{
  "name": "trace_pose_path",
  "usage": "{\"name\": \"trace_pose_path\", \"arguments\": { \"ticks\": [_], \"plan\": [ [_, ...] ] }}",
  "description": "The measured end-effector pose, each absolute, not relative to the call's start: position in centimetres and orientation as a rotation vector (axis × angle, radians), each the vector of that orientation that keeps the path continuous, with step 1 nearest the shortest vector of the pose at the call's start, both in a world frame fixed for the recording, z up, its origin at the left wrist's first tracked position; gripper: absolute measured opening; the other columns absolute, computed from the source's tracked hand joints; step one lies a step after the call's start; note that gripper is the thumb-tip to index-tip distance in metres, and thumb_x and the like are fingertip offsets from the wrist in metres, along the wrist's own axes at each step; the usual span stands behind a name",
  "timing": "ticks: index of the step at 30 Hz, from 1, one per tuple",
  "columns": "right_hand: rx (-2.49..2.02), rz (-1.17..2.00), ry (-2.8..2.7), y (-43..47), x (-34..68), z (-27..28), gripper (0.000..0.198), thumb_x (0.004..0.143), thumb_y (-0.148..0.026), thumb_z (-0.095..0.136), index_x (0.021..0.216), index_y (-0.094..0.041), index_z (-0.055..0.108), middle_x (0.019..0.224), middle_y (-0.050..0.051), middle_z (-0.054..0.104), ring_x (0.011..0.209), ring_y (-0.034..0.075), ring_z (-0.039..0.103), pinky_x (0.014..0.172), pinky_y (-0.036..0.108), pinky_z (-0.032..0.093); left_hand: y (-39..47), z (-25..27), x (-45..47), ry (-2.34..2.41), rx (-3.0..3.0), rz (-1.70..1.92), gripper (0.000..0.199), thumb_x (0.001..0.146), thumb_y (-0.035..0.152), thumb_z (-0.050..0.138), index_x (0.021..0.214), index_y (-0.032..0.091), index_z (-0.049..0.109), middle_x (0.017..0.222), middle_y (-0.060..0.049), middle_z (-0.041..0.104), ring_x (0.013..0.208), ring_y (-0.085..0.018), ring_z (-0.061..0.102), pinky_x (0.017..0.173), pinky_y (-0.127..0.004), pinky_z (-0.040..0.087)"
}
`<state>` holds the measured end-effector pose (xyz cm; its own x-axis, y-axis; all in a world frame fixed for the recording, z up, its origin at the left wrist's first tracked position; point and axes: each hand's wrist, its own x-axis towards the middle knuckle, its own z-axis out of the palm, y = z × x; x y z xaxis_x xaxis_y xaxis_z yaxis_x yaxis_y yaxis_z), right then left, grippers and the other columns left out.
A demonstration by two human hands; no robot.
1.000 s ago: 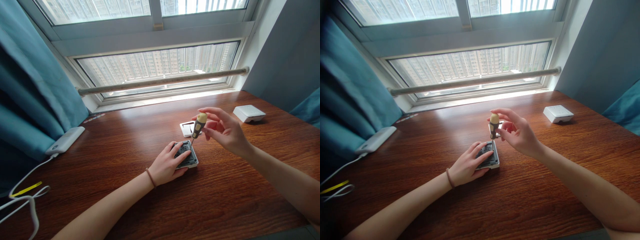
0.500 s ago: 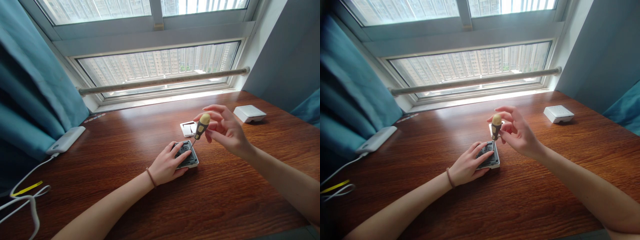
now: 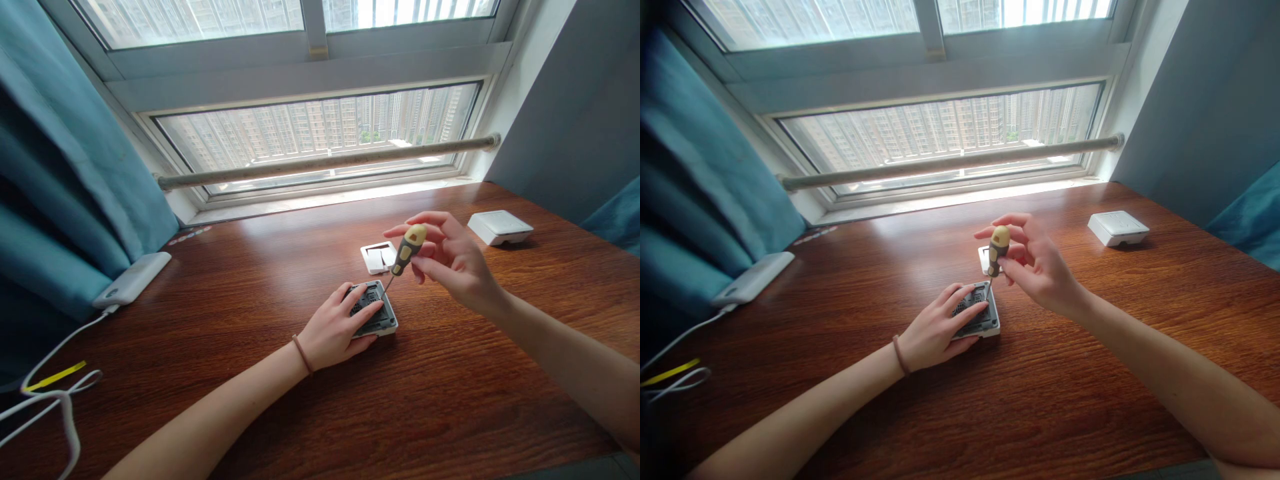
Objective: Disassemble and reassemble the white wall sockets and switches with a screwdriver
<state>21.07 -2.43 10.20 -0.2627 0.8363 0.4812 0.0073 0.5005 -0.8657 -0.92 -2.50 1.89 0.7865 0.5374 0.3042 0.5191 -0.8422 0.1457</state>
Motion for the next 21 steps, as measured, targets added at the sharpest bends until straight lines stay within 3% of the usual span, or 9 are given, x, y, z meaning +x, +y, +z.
{"name": "trace_pose_path", "arguments": {
  "ticks": [6,11,17,21],
  "plan": [
    [-0.914,0.590,-1.698,-1.98,21.21,9.39,0.046,0.068,-0.017,0.071,0.108,-0.026,0.050,0.097,0.000,0.055,0.050,0.005,0.044,0.043,0.022,0.039,-2.52,1.93,-0.92,0.868,2.920,0.513,0.049,0.083,0.040,0.048,0.128,0.020,0.044,0.134,-0.014,0.036,0.122,-0.032,0.032,0.100,-0.050,0.035],
    [-0.819,0.775,-1.723,-2.15,21.17,9.53,0.043,0.082,-0.016,0.054,0.121,-0.028,0.038,0.104,0.003,0.057,0.055,0.007,0.050,0.045,0.023,0.042,-2.53,1.89,-0.97,0.867,2.922,0.517,0.050,0.083,0.040,0.049,0.128,0.021,0.044,0.134,-0.014,0.036,0.121,-0.032,0.033,0.099,-0.051,0.036],
    [-0.926,0.572,-1.656,-1.84,21.15,9.16,0.047,0.066,-0.018,0.072,0.106,-0.026,0.048,0.103,0.001,0.054,0.049,0.004,0.046,0.041,0.022,0.039,-2.52,1.86,-0.99,0.865,2.927,0.499,0.050,0.083,0.040,0.048,0.129,0.020,0.043,0.134,-0.014,0.036,0.121,-0.032,0.032,0.100,-0.050,0.035],
    [-0.852,0.733,-1.661,-2.02,21.21,9.55,0.042,0.075,-0.017,0.063,0.111,-0.027,0.044,0.100,0.002,0.056,0.051,0.005,0.048,0.040,0.020,0.039,-2.51,1.81,-0.98,0.874,2.921,0.504,0.050,0.083,0.040,0.048,0.128,0.020,0.044,0.134,-0.014,0.036,0.121,-0.032,0.032,0.100,-0.050,0.035]
  ]
}}
